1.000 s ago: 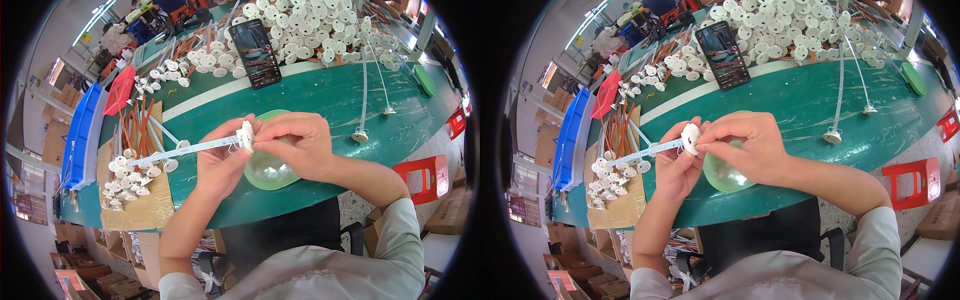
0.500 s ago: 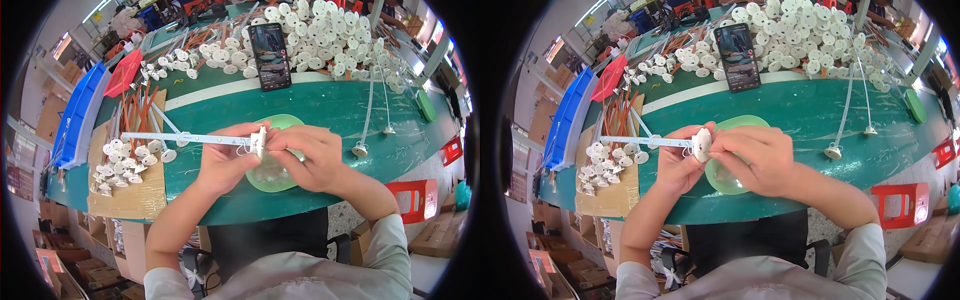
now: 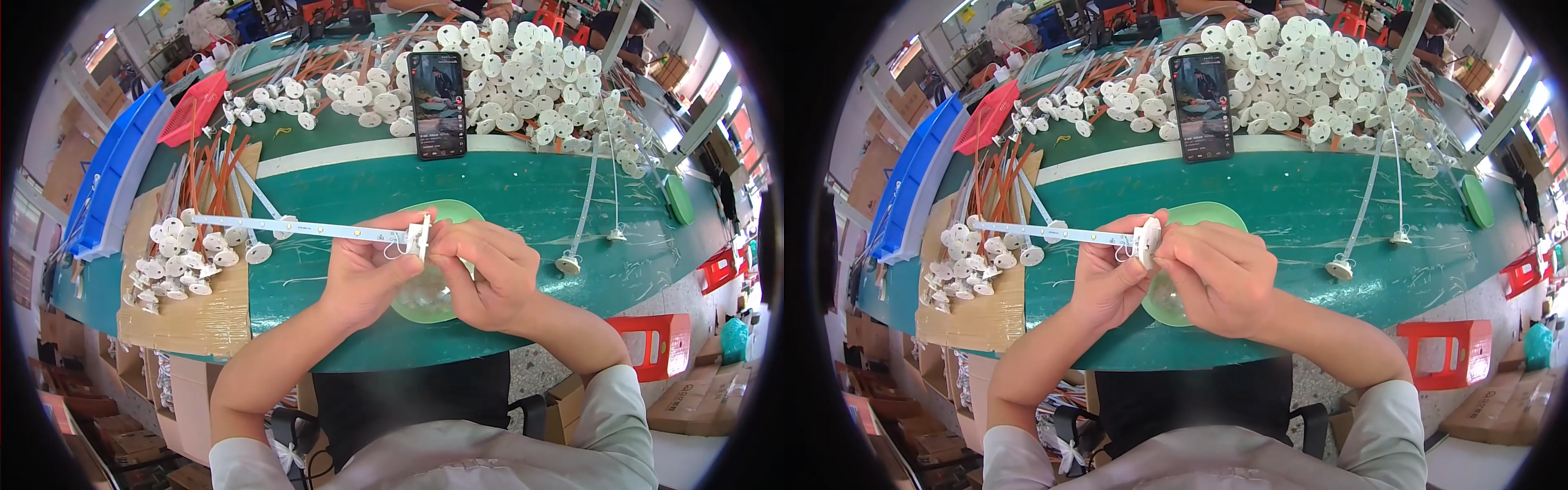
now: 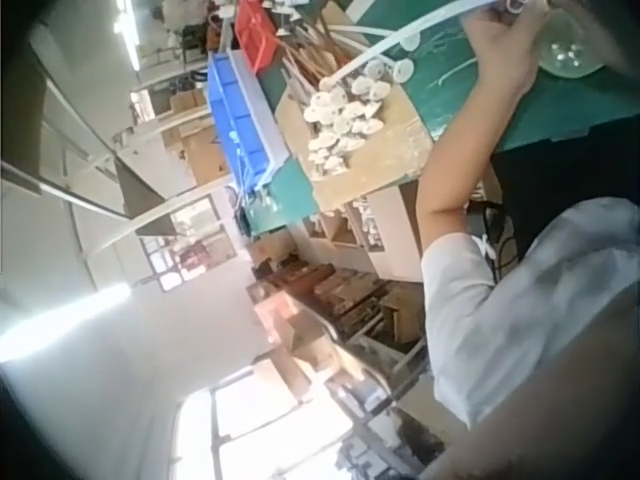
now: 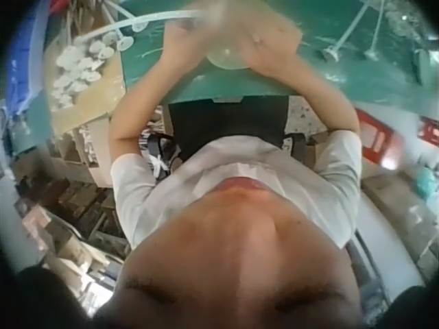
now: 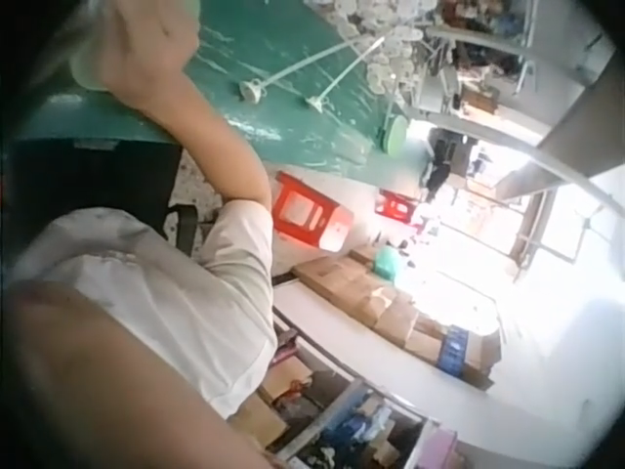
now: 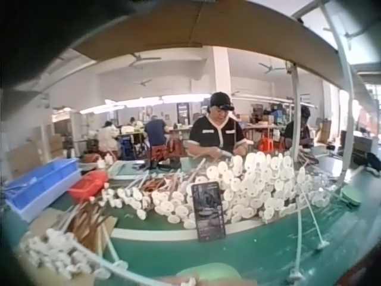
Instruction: Assembling LED light strips into plastic bases with small attachment components at a workbench.
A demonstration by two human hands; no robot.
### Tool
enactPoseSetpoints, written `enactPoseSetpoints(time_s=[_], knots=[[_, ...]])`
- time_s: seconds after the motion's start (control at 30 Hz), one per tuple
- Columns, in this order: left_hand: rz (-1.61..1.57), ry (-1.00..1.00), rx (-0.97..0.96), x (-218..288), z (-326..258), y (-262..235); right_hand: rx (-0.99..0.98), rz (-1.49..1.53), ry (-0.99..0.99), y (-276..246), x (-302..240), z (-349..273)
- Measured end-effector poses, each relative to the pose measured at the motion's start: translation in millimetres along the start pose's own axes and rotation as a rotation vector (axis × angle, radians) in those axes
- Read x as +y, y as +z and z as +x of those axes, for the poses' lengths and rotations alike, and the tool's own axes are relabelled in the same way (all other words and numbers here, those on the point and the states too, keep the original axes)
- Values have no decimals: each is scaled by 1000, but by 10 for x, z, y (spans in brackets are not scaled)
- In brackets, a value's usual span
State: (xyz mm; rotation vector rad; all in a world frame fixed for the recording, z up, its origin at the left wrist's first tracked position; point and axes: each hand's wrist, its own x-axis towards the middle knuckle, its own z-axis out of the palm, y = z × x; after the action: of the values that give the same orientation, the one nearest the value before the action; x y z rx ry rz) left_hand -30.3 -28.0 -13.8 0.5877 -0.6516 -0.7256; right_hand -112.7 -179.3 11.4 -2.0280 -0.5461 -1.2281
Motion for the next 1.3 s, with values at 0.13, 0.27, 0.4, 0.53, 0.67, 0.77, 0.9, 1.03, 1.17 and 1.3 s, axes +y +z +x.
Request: enactPoseSetpoints(time_s=[0.13, 0.27, 0.4, 0.53, 0.67, 0.77, 0.9, 1.03, 1.17, 1.3], knots=[[51, -29, -30, -31, -7, -62, -3, -21, -5, -17, 0, 3], [96, -34, -25, 3, 13, -110, -68, 3, 26, -49, 14, 33], [235, -26, -78, 115, 9, -194, -192, 154, 75, -75, 74, 99], [531, -70, -30, 333, 46, 38, -221, 191, 179, -178, 12, 105], [593, -15, 138, 818, 113, 178, -169, 210, 155, -247, -63, 203], [1026, -59, 381, 1542, 106, -83, -189, -64, 53, -578, -133, 296], [1502, -270, 611, 2779, -312, -713, 93, -129, 294, -973, -239, 251], [1974, -466, 746, 3214, -371, -917, 80, -499, 557, -1515, 136, 131], [2271, -603, 691, 3212, -166, -1198, -182, -1054, 811, -1844, 425, -136], [2614, -576, 782, 3056, -237, -1126, -315, -948, 1029, -1764, 492, -207]])
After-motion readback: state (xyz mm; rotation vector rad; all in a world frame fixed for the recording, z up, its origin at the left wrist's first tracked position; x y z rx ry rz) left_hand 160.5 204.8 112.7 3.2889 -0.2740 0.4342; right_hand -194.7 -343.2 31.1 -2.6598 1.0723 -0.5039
